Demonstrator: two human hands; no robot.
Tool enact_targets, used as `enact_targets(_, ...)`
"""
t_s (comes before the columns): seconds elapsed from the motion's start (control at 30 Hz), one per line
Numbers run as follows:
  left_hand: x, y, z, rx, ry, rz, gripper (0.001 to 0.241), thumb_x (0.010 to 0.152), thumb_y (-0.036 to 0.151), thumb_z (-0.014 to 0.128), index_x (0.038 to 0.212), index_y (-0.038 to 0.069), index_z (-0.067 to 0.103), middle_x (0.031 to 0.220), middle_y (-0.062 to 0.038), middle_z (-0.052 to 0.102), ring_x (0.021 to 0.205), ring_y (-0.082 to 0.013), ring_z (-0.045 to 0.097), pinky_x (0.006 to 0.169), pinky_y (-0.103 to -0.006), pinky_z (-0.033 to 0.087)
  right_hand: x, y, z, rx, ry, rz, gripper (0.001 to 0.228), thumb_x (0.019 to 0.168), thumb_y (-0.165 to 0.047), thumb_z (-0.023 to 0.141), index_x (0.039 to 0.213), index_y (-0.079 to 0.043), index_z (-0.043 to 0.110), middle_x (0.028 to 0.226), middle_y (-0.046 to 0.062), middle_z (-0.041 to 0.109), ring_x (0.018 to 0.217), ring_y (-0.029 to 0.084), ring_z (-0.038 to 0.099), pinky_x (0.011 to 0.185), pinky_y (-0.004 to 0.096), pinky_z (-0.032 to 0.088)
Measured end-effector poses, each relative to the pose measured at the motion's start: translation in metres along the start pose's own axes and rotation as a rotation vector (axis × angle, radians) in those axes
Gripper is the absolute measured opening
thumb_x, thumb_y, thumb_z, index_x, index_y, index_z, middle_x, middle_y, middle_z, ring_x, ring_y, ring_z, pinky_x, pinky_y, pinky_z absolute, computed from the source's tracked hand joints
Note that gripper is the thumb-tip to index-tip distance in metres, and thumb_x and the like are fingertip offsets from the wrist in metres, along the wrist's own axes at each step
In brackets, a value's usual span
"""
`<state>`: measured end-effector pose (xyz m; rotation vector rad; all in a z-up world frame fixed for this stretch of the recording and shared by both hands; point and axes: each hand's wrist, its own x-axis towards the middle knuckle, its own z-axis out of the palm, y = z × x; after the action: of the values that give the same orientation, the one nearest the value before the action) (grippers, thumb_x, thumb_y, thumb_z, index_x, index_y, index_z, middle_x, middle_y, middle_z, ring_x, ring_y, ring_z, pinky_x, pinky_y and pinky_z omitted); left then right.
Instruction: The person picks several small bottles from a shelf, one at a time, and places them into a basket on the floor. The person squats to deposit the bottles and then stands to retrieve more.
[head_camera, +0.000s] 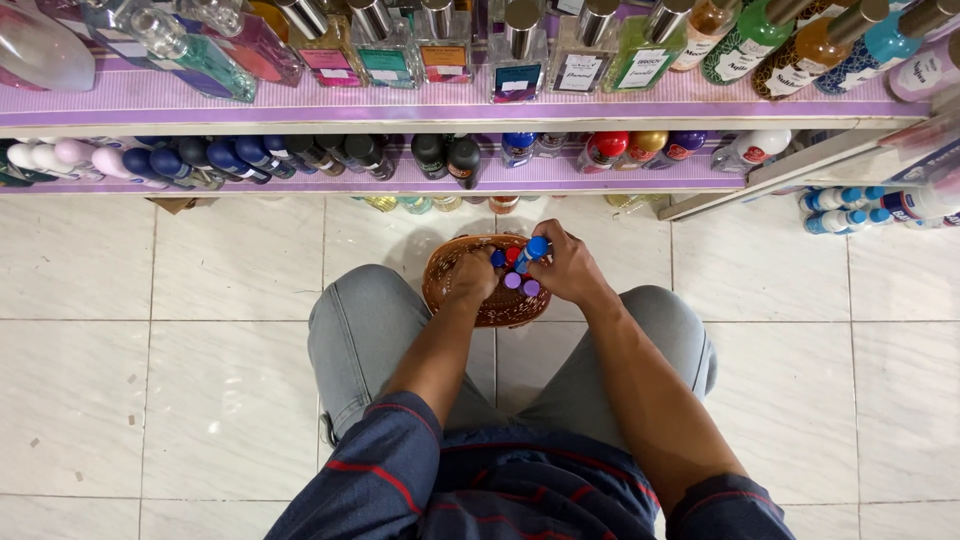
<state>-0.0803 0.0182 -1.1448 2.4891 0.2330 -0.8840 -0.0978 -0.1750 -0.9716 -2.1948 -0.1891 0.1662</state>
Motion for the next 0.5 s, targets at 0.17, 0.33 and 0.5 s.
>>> enact_targets(0.17,-0.019,0.01,-0.018,-0.013,-0.033,0.007,0.063,0.091,0.026,0.07,0.152,0.016,0.052,0.13,-0.024,0.069,0.125,-0.0392,0.065,0.099,-0.0527,0.059,0.001,-0.002,0.0,0.005,-0.052,0.008,0.046,0.071,-0.011,0.079,0.112,-0.013,0.058,0.096,0.018,0.071,0.088,0.041,0.075,0.078,0.047,0.058)
enact_targets(0.33,-0.026,0.007,-0.024,-0.049,-0.063,-0.009,0.062,0.092,0.021,0.068,0.15,0.008,0.05,0.136,-0.028,0.064,0.13,-0.0413,0.061,0.104,-0.0533,0.056,0.003,-0.015,0.002,-0.009,-0.117,0.05,0.046,0.074,-0.015,0.079,0.114,-0.017,0.057,0.097,0.014,0.073,0.093,0.041,0.074,0.082,0.051,0.057)
enact_targets(0.5,0.027,-0.036,0.024,-0.041,-0.084,-0.033,0.065,0.089,0.022,0.064,0.152,0.014,0.049,0.136,-0.021,0.065,0.131,-0.0365,0.061,0.105,-0.0525,0.053,0.008,-0.013,0.014,0.012,-0.186,-0.003,0.045,0.074,-0.011,0.08,0.114,-0.016,0.06,0.1,0.018,0.073,0.097,0.042,0.073,0.085,0.053,0.056)
